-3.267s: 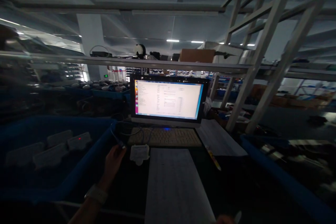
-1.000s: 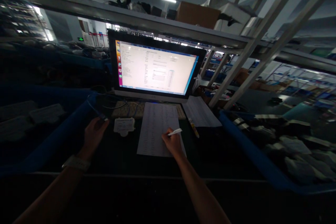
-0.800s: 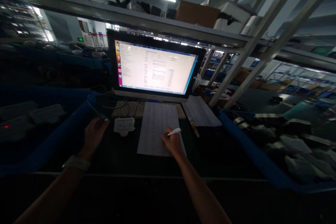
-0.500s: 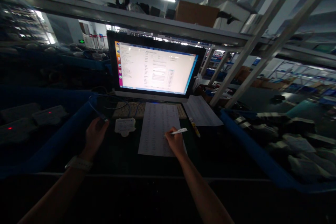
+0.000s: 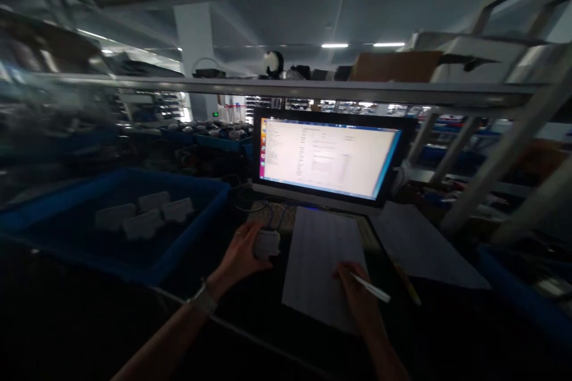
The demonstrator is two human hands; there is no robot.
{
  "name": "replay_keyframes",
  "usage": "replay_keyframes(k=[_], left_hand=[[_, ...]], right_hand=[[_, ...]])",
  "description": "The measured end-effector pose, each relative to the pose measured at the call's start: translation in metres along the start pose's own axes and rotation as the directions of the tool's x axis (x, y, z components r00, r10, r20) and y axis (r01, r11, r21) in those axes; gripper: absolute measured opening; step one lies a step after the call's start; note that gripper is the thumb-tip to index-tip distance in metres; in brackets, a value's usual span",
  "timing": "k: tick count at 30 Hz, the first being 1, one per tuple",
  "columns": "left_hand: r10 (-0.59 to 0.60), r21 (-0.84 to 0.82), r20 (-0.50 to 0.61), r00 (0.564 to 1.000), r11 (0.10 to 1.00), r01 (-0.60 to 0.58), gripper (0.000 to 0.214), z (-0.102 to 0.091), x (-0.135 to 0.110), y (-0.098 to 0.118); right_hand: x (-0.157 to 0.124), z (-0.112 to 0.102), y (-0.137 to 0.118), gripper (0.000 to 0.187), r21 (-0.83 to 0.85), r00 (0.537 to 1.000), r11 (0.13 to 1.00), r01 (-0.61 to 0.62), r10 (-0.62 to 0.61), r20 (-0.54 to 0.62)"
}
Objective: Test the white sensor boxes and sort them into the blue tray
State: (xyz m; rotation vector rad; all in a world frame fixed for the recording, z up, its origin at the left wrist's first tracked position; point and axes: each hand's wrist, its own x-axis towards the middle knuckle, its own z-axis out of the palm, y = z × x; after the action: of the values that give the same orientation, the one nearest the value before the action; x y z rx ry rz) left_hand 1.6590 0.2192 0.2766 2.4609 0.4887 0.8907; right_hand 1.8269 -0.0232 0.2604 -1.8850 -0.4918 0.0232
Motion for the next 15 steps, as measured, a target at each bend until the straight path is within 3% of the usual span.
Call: replay_keyframes(k=[3, 6, 9, 11, 14, 15], left_hand=[[-0.046, 0.107, 0.137, 0.990, 0.994, 0.032, 0.094, -0.001, 0.004, 0.011], [-0.058, 0.138, 0.172, 0.983, 0.990, 0.034, 0.081, -0.011, 0.006, 0.016], [-0.027, 0.096, 0.048, 0.998, 0.995, 0.022, 0.077, -0.035, 0.006, 0.014], [-0.033, 0.055, -0.083, 0.996, 0.998, 0.038, 0.077, -0.063, 0.007, 0.004], [-0.136, 0.040, -0.271, 0.953, 0.987, 0.153, 0.067, -0.124, 0.014, -0.026], [-0.208, 0.056, -0.357, 0.911, 0.968, 0.243, 0.065, -0.148, 0.015, -0.039]], right_hand=[[0.006, -0.003, 0.009, 0.039, -0.005, 1.000, 1.000, 0.015, -0.015, 0.015], [0.012, -0.004, 0.018, 0.037, -0.014, 0.999, 1.000, 0.026, -0.025, 0.021], [0.014, -0.002, 0.029, 0.035, 0.013, 0.998, 0.998, 0.057, -0.057, 0.012], [0.014, 0.000, 0.033, 0.035, 0.039, 0.999, 0.998, 0.054, -0.054, -0.004], [0.011, 0.003, 0.034, 0.038, 0.066, 0.999, 0.997, 0.028, -0.026, -0.023], [0.010, 0.004, 0.033, 0.038, 0.078, 1.000, 0.997, 0.018, -0.016, -0.026]])
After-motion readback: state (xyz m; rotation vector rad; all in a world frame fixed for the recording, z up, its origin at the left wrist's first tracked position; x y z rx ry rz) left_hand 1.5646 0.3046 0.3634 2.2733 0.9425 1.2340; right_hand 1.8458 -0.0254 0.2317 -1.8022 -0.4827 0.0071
